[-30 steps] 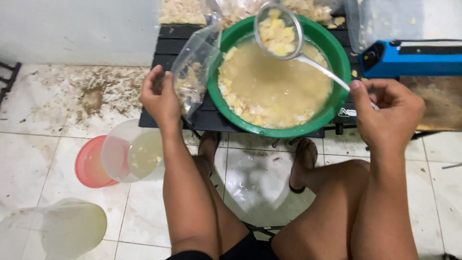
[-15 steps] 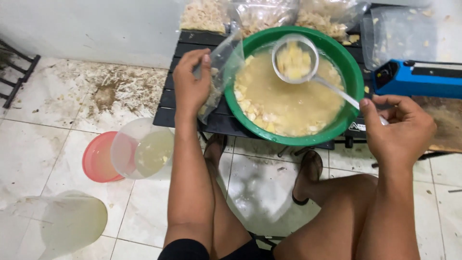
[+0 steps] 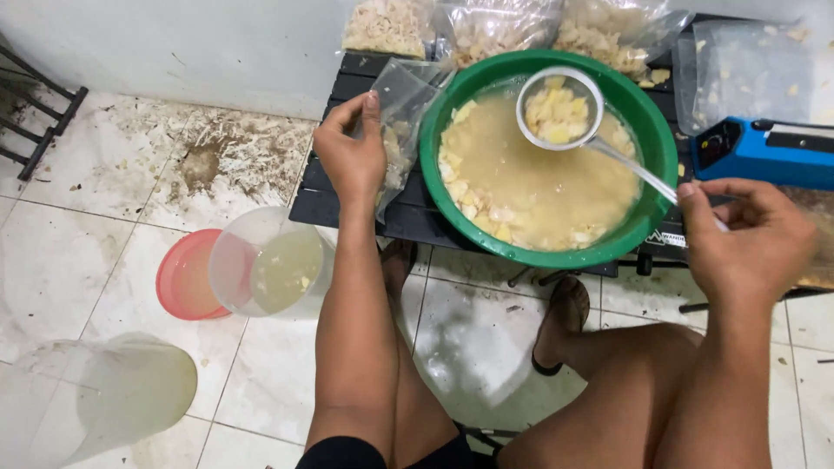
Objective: The person scoops fruit pieces out of a bowl of water using a skimmer and places them into a plastic bag.
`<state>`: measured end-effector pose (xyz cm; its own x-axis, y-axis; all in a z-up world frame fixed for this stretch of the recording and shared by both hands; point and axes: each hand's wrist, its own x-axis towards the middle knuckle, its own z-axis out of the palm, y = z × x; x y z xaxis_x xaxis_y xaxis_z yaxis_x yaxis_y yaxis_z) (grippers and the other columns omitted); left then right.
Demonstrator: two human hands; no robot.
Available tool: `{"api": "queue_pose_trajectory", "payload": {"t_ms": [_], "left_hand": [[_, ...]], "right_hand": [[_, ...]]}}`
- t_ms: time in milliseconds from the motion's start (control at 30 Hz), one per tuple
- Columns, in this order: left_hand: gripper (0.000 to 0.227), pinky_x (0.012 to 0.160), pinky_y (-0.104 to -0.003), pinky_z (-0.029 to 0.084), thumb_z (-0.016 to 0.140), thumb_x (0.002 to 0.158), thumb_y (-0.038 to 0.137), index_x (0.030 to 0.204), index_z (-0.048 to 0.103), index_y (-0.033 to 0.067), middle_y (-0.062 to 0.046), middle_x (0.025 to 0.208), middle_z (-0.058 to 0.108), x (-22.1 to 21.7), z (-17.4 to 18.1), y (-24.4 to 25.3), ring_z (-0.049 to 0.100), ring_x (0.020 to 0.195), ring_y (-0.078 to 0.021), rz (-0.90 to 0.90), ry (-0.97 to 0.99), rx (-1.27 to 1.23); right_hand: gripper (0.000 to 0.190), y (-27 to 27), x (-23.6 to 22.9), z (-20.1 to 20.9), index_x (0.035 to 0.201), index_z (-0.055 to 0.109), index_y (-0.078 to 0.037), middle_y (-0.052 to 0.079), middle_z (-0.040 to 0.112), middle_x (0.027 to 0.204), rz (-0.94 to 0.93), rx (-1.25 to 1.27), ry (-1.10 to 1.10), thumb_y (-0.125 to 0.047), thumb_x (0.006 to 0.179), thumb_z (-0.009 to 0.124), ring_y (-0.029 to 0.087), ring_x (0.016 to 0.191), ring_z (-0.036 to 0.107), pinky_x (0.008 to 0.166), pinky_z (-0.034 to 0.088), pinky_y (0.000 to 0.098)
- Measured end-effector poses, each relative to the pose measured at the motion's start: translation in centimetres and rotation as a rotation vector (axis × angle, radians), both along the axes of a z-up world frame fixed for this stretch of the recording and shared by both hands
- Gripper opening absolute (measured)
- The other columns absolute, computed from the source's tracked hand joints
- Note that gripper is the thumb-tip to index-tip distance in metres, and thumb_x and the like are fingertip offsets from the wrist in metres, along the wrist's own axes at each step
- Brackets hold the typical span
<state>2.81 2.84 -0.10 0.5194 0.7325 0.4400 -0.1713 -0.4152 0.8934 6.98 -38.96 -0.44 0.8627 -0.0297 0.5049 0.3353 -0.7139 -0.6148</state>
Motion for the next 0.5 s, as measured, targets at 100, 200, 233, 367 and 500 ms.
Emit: {"api": "queue_pose_trajectory", "payload": {"t_ms": [100,200,233,367,500], "left_hand": [[0.029,0.087,-0.042,0.069,0.067,0.099,0.032,0.106,0.077,0.0059,-0.008,0.101,0.076,0.6,-0.1,-0.5,0.075,0.099,-0.0271,0.080,-0.184,0.032],[0.025,0.085,-0.035,0.067,0.066,0.102,0.028,0.105,0.077,0.0059,-0.007,0.101,0.074,0.3,1.1,-0.8,0.074,0.099,-0.0230,0.116,-0.303,0.097],[0.025,0.085,-0.035,0.067,0.066,0.102,0.028,0.105,0.077,0.0059,-0.007,0.101,0.074,0.1,1.0,-0.9,0.074,0.099,-0.0230,0.116,-0.304,0.097],[0.024,0.091,-0.036,0.067,0.067,0.102,0.027,0.107,0.076,0.0045,-0.010,0.105,0.076,-0.7,-0.8,-0.8,0.075,0.103,-0.0238,0.072,-0.360,0.058],[0.027,0.091,-0.034,0.066,0.072,0.098,0.030,0.108,0.078,0.0058,-0.010,0.108,0.078,-0.7,-1.3,-0.8,0.076,0.103,-0.0212,-0.044,-0.230,0.000]], "right_hand": [[0.014,-1.3,-0.2,-0.7,0.127,0.077,0.000,0.004,0.061,0.096,0.069,0.131,-0.078,-0.007,0.133,0.088,0.011,0.082,0.056,0.069,0.044,0.0261],[0.017,-2.2,-0.5,-1.1,0.130,0.072,0.002,0.008,0.057,0.102,0.109,0.092,-0.129,-0.004,0.138,0.086,0.015,0.088,0.052,0.075,0.043,0.0296],[0.017,-1.7,-0.2,-1.0,0.130,0.072,0.002,0.008,0.057,0.102,0.109,0.092,-0.130,-0.004,0.138,0.086,0.015,0.088,0.052,0.075,0.043,0.0296],[0.015,-0.6,-0.2,-0.8,0.120,0.081,-0.008,0.002,0.061,0.084,-0.007,-0.023,-0.003,-0.017,0.117,0.093,0.010,0.075,0.057,0.065,0.045,0.0275],[0.017,-0.7,-0.6,-0.2,0.119,0.079,-0.004,0.003,0.060,0.088,0.037,0.017,0.000,-0.016,0.122,0.091,0.010,0.078,0.052,0.063,0.040,0.0273]]}}
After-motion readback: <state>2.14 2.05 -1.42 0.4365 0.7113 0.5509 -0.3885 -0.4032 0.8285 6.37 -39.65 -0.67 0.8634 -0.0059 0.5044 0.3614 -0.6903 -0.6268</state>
